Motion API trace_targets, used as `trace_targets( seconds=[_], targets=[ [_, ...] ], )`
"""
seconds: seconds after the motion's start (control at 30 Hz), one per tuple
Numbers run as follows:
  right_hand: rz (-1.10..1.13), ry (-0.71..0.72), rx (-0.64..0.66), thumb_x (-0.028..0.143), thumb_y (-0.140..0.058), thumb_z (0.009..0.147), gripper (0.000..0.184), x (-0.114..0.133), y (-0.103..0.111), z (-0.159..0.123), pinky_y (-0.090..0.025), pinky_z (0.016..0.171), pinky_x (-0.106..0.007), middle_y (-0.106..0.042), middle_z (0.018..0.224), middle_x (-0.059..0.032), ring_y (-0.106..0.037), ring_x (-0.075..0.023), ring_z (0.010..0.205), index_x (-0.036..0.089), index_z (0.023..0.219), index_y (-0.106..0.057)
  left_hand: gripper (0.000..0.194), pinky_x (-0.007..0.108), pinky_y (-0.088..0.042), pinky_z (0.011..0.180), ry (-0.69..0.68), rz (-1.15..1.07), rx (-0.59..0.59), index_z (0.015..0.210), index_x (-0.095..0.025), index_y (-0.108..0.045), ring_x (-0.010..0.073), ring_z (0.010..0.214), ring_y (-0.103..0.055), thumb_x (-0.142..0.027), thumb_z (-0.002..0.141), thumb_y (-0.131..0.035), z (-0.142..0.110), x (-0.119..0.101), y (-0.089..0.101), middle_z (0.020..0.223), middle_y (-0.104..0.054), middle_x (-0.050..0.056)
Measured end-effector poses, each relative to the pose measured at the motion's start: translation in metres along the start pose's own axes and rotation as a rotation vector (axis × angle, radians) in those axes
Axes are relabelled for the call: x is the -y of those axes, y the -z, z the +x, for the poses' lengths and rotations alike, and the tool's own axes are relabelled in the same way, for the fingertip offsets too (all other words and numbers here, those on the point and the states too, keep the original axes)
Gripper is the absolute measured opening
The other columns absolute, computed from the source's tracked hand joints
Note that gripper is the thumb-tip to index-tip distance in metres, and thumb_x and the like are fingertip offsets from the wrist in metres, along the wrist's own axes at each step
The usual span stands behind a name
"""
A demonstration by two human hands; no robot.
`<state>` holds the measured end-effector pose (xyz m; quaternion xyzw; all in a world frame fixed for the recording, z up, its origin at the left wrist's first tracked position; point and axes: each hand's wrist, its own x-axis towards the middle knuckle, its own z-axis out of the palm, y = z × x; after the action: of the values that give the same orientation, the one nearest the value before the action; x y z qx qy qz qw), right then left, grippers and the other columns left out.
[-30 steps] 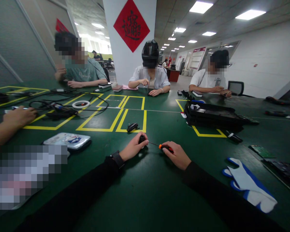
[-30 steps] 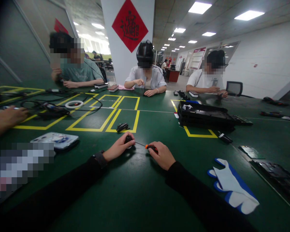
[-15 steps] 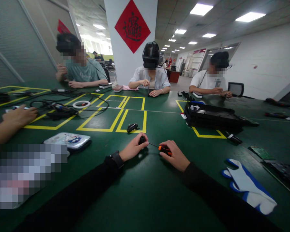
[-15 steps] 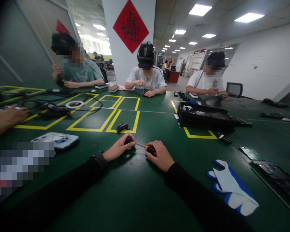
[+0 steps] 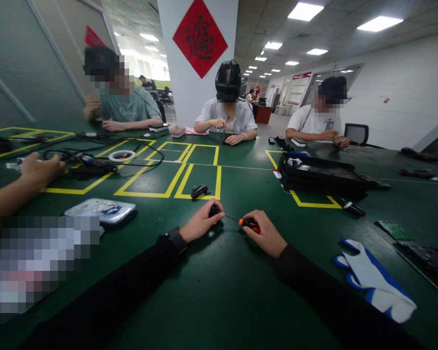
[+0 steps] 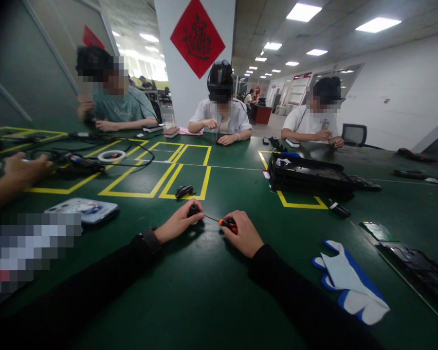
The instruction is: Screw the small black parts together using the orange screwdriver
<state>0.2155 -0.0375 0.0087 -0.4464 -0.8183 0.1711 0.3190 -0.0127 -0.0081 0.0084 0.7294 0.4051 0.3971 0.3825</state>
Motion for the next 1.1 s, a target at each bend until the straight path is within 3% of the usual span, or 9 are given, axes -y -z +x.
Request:
trace_targets(
  seconds=[0.13, 0.33, 0.53, 0.83, 1.1],
  targets=[
    [-0.001, 0.035, 0.02, 0.015, -0.047, 0.081, 0.013, -0.0004, 0.0008, 0.0013, -0.039, 0.081, -0.035, -0.055, 0.092, -0.006, -0.047, -0.019, 0.089, 0.018, 0.089, -0.057, 0.018, 0.025, -0.039, 0.066, 0.002, -0.002, 0.005, 0.088, -0.017, -0.049, 0.0122, 0.069, -0.047, -0.032, 0.079, -0.051, -0.0006, -0.0013, 0.0004, 0.079, -0.052, 0.0],
    [0.004, 0.0, -0.011, 0.019, -0.056, 0.077, 0.019, -0.0003, 0.0014, 0.001, -0.04, 0.079, -0.034, -0.053, 0.095, -0.0059, -0.047, -0.0191, 0.09, 0.018, 0.096, -0.054, 0.016, 0.026, -0.04, 0.068, -0.004, -0.004, 0.009, 0.088, -0.018, -0.049, 0.0126, 0.07, -0.048, -0.032, 0.08, -0.05, -0.0001, 0.0001, 0.0008, 0.08, -0.052, 0.0],
    [-0.005, 0.012, 0.031, 0.017, -0.046, 0.083, 0.014, -0.0008, 0.0012, 0.0016, -0.038, 0.083, -0.034, -0.055, 0.093, -0.0059, -0.047, -0.0184, 0.091, 0.018, 0.091, -0.057, 0.015, 0.026, -0.04, 0.069, -0.017, 0.009, 0.01, 0.088, -0.017, -0.049, 0.0128, 0.072, -0.048, -0.03, 0.079, -0.051, -0.0003, 0.0, 0.0012, 0.08, -0.052, 0.0],
    [0.004, 0.019, 0.013, 0.02, -0.057, 0.077, 0.017, -0.0027, -0.0005, 0.0008, -0.039, 0.079, -0.034, -0.055, 0.093, -0.0056, -0.047, -0.0191, 0.089, 0.018, 0.094, -0.055, 0.018, 0.025, -0.039, 0.067, -0.013, 0.015, 0.008, 0.088, -0.018, -0.049, 0.0117, 0.069, -0.047, -0.033, 0.08, -0.051, -0.0003, 0.0004, 0.0004, 0.079, -0.052, -0.001],
    [-0.001, 0.03, 0.03, 0.016, -0.047, 0.083, 0.012, -0.0007, 0.0011, 0.0016, -0.038, 0.081, -0.033, -0.055, 0.09, -0.0056, -0.047, -0.0179, 0.089, 0.017, 0.087, -0.057, 0.018, 0.025, -0.04, 0.067, -0.006, 0.002, 0.012, 0.09, -0.017, -0.049, 0.0119, 0.07, -0.048, -0.033, 0.08, -0.051, -0.0001, 0.0006, 0.0008, 0.08, -0.052, 0.0]
  ],
)
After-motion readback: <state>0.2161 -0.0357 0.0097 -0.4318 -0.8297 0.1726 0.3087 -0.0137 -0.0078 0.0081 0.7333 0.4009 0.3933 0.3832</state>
